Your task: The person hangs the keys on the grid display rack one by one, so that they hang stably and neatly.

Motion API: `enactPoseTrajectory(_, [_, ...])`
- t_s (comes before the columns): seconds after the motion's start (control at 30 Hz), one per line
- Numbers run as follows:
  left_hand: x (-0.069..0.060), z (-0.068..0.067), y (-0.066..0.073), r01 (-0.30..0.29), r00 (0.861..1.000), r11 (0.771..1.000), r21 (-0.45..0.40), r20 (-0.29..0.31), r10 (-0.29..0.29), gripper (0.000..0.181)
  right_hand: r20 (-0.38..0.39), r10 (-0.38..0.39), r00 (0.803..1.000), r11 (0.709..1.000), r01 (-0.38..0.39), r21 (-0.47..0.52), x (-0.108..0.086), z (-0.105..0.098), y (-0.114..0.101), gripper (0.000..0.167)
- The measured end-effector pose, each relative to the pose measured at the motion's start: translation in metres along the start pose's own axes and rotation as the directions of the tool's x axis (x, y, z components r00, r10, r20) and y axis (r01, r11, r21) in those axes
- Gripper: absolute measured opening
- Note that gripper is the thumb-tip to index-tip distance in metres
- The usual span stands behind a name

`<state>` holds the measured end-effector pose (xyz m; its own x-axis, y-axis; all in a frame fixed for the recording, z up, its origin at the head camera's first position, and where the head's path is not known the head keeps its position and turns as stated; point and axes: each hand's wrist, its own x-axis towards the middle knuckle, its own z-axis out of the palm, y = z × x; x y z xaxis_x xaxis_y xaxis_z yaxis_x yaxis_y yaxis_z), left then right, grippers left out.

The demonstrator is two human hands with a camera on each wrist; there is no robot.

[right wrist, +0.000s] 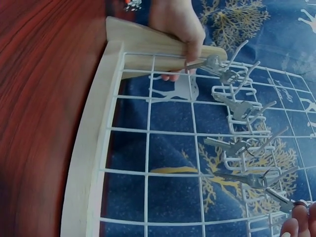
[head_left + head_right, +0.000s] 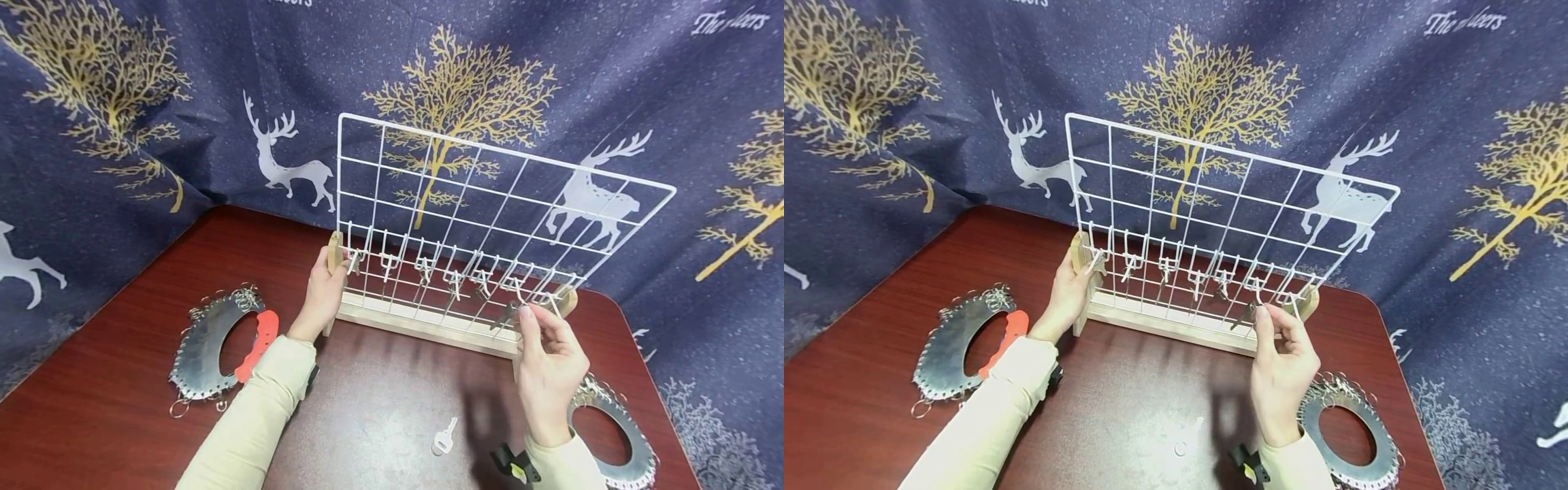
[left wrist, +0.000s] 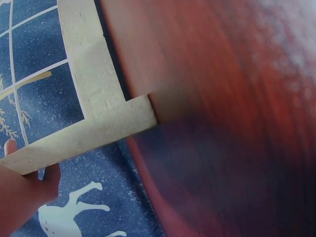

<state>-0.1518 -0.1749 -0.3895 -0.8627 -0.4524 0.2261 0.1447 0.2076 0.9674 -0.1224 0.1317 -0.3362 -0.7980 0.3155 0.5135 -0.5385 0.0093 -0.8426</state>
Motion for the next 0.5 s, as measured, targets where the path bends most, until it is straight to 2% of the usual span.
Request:
enactPoseTrajectory(0.13, [0.0001, 0.0002, -0.0002, 0.003, 1.000, 1.000, -0.009, 0.001, -0.003, 0.020, 0.007, 0.063, 0.998, 0.996, -0.064, 0.060, 0.0010, 0.0001, -0.0001, 0.022])
enactPoseTrajectory(0.23, [0.0002, 0.0002, -0.0012, 0.000, 1.000, 1.000, -0.015, 0.003, 0.000, 0.020, 0.007, 0.091, 0.996, 0.993, -0.092, 0.069, 0.0012, -0.0001, -0.0002, 0.023])
enactPoseTrajectory(0.5, [0.0002, -0.0007, -0.0017, -0.008, 1.000, 1.000, 0.000, 0.006, 0.008, 0.021, 0.009, 0.106, 0.994, 0.993, -0.107, 0.058, 0.0008, 0.0004, 0.0001, 0.022])
